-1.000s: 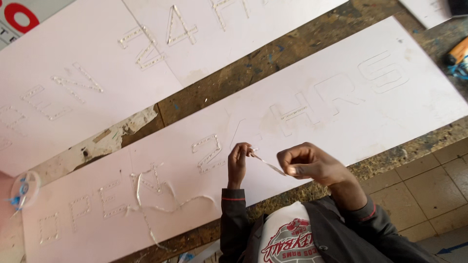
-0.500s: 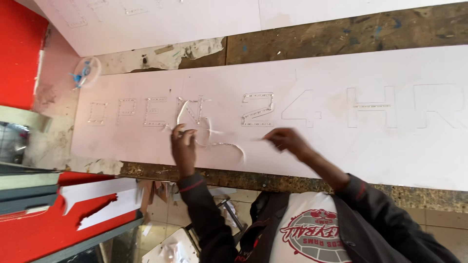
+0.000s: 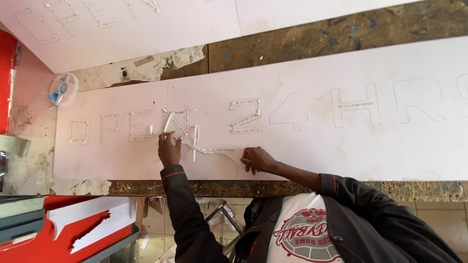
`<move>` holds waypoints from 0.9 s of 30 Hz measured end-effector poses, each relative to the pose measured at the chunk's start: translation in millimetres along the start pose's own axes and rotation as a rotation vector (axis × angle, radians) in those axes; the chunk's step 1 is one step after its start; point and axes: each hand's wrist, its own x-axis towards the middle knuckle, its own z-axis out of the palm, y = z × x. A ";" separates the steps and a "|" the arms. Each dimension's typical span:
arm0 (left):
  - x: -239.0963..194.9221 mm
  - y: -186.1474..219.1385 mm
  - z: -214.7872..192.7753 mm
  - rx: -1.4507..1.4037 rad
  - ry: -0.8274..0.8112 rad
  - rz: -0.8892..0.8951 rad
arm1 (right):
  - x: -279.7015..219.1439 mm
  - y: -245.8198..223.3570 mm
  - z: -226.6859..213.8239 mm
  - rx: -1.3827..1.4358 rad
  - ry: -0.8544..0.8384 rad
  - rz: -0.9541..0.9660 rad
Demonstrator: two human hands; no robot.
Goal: The person applies a flexible LED strip to a white sign board. They unroll the strip from a plastic reel, peel the adhesive backing, and carefully press the strip along the outlines of the letters in the phrase "OPEN 24 HRS," using a utility knife to cut the strip at the end of segments.
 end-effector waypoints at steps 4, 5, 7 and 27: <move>1.1 36.0 -11.4 0.031 0.117 -0.004 | -4.0 9.4 -7.6 0.012 0.003 -0.098; -0.6 52.8 -6.3 -0.100 0.188 -0.050 | -6.9 11.0 -10.2 -0.005 -0.020 -0.140; -13.8 103.8 4.7 -0.230 0.252 -0.095 | -14.0 11.8 -14.5 -0.016 -0.042 -0.178; -22.0 215.9 119.5 -0.565 -0.079 -0.187 | -52.1 32.5 -52.8 0.106 0.226 -0.354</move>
